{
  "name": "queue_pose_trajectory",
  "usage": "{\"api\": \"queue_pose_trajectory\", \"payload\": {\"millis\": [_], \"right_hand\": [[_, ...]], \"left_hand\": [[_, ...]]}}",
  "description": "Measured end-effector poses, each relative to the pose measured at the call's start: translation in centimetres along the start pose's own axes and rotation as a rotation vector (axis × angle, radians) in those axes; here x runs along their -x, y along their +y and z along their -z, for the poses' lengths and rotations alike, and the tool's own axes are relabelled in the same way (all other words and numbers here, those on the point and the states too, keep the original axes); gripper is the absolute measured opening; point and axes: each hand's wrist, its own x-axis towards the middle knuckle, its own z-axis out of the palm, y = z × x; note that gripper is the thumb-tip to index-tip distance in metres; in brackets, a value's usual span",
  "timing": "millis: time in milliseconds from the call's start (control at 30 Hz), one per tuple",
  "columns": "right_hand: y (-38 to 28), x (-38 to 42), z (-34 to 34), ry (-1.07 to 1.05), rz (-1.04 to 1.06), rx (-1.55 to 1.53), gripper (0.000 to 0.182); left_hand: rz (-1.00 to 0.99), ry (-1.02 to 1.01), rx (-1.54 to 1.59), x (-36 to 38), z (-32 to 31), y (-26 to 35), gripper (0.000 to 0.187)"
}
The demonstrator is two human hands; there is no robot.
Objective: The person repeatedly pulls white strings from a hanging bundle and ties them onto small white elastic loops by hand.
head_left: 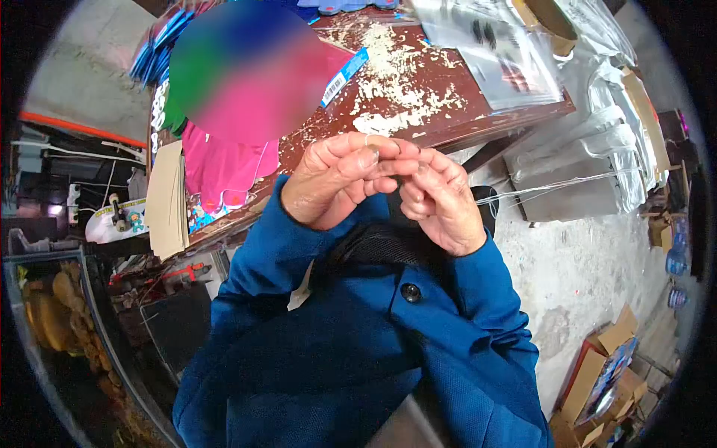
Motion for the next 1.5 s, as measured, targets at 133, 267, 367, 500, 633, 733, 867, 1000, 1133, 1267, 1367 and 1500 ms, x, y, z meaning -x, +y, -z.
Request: {"api": "queue_pose_trajectory", "payload": {"millis": [133,267,367,500,633,733,867,1000,1133,1267,1367,1500], "right_hand": [[0.3,-0.5,-1.4,0.157,0.077,0.231,0.014],[-0.5,-0.3,-2.1,0.271,0.188,0.709,0.008],[-1.5,-0.2,-2.1,0.168,0.327,1.187,0.008],[-3.8,0.5,-3.8,0.101,0.386,1.386,0.003],[-6.2,0.6,-4.1,0.016,0.350,1.450,0.002],[-7.0,0.3,-3.2,-0.048,0.304,1.444,0.003],[-4.9,-0.5,0.4,0.074,0.304,1.082,0.003],[-3.3,0.8,-0.9,-0.058,0.393,1.291,0.005],[-5.3,1.9,-2.7,-0.102,0.372,1.455,0.004],[-7.0,2.2,-2.7,-0.099,0.307,1.492,0.004],[-7.1,1.2,-1.1,-0.066,0.283,1.293,0.005],[-3.5,1.0,1.5,-0.001,0.483,1.397,0.004]], "left_hand": [[-0.070,0.000,-0.147,-0.5,0.1,-0.4,0.025],[-0.190,-0.010,-0.474,-0.9,-0.1,-0.9,0.027],[-0.404,-0.055,-1.035,-0.9,-0.3,-1.1,0.031],[-0.368,-0.085,-1.128,-0.7,-0.2,-1.8,0.032],[-0.208,-0.241,-1.053,-0.6,0.1,-1.0,0.031],[-0.067,-0.383,-0.949,-0.5,0.0,-0.2,0.028],[0.076,-0.262,-0.278,-0.4,-0.2,0.4,0.032],[-0.185,-0.209,-0.628,-1.5,-0.7,-0.3,0.032],[-0.194,-0.251,-0.881,-1.3,-0.6,-0.8,0.031],[-0.047,-0.364,-0.905,-1.0,-0.4,-0.5,0.030],[0.185,-0.502,-0.571,-1.4,-0.2,0.3,0.031],[0.093,-0.229,-0.236,-1.7,-0.6,-0.5,0.030]]}}
